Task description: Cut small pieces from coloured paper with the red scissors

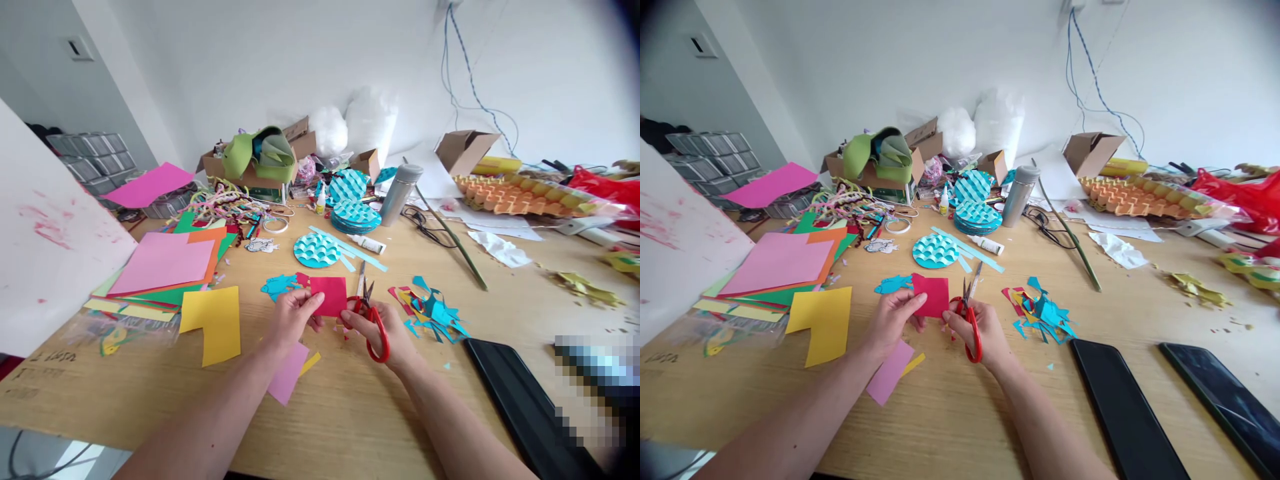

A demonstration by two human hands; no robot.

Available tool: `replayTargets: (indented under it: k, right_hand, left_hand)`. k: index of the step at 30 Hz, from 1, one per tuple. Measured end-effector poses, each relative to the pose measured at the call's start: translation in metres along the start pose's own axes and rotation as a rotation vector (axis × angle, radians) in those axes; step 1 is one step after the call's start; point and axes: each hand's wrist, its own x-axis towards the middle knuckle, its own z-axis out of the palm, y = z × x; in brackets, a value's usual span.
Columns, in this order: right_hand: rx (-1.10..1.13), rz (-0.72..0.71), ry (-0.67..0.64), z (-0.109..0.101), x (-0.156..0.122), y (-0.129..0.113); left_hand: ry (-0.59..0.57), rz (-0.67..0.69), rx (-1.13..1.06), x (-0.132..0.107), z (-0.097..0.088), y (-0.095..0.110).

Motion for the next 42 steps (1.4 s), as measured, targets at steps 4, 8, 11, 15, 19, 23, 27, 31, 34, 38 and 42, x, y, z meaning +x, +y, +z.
replayTargets:
  k: [4,8,11,15,19,23,27,31,34,38,42]
  right_hand:
    - [-0.013,0.013,0.024,0.002,0.000,-0.001]
    - [-0.036,0.036,0.010,0.002,-0.002,-0.006]
    - [-0.088,0.015,-0.011,0.003,-0.005,-0.007]
    - [-0.069,-0.032,-0.034,0.007,-0.009,-0.002]
    - [-0.070,0.029,-0.110,0.015,-0.015,0.001]
    - [-0.185,0.058,-0.141,0.022,-0.019,-0.003]
    - [-0.227,0.076,-0.180,0.025,-0.021,0.000]
    - [-0.266,0.099,-0.169,0.025,-0.021,0.008]
    - [-0.286,0.109,-0.159,0.026,-0.020,0.010]
    - [-0.293,0.092,-0.166,0.027,-0.020,0.008]
    - [-0.318,0.108,-0.141,0.027,-0.020,0.007]
  left_hand:
    - [-0.008,-0.015,-0.055,-0.001,0.001,0.001]
    - [-0.035,0.011,-0.018,0.000,0.000,-0.001]
    - [-0.017,0.031,-0.003,0.000,0.000,-0.001]
    - [0.075,0.024,-0.101,0.001,0.000,0.001]
    - [0.147,0.005,-0.219,0.001,-0.001,0.006]
    - [0.191,-0.023,-0.263,-0.002,0.000,0.010]
    - [0.240,-0.054,-0.279,-0.004,0.001,0.010]
    - [0.226,-0.083,-0.297,-0.005,0.003,0.007]
    - [0.196,-0.104,-0.319,-0.005,0.004,0.005]
    - [0.150,-0.118,-0.330,-0.005,0.004,0.004]
    - [0.124,-0.117,-0.332,-0.006,0.004,0.004]
